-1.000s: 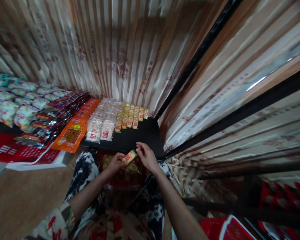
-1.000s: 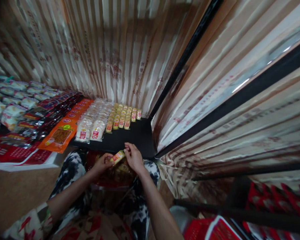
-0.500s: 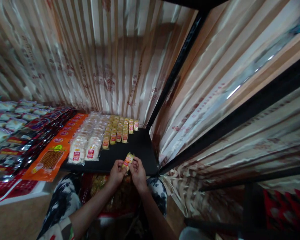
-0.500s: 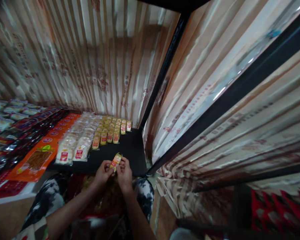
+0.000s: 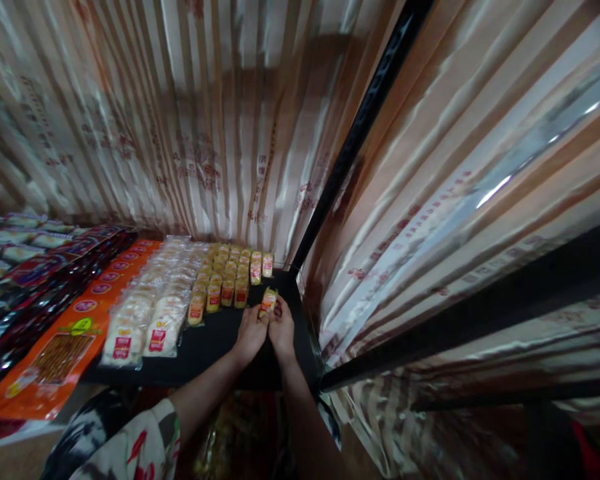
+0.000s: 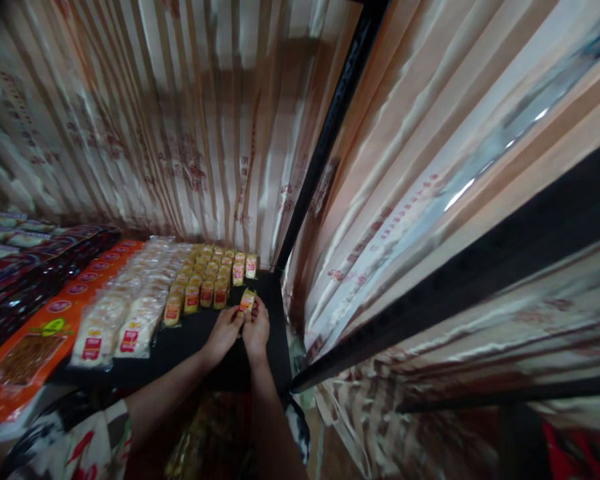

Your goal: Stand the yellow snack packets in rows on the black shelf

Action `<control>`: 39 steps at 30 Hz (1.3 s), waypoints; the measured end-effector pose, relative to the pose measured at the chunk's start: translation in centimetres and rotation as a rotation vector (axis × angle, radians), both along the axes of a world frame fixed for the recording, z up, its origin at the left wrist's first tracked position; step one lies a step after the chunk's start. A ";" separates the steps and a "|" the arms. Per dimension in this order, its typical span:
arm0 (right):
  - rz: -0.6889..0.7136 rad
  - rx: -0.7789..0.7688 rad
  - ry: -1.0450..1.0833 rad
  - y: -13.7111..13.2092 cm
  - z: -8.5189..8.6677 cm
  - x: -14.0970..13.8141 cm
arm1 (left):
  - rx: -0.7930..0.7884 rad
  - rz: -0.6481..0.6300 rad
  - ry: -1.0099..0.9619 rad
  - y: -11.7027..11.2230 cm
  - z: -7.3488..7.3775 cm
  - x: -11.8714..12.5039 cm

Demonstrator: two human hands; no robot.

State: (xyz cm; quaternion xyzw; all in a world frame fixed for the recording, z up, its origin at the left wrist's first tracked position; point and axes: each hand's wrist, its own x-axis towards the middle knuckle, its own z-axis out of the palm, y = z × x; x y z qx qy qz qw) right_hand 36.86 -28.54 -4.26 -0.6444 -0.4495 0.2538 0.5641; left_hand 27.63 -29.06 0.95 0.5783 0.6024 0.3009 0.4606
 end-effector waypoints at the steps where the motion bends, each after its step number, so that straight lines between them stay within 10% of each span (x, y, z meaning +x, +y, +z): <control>1: -0.015 0.010 -0.010 0.9 0.0 0.3 | 0.007 0.010 -0.012 0.6 0.2 0.5; 20: -0.065 0.074 -0.173 10.5 1.2 2.9 | 0.036 0.034 -0.121 7.4 -0.7 3.4; 39: -0.115 0.045 -0.351 10.7 -0.7 2.2 | -0.001 0.016 -0.045 7.3 -0.5 3.0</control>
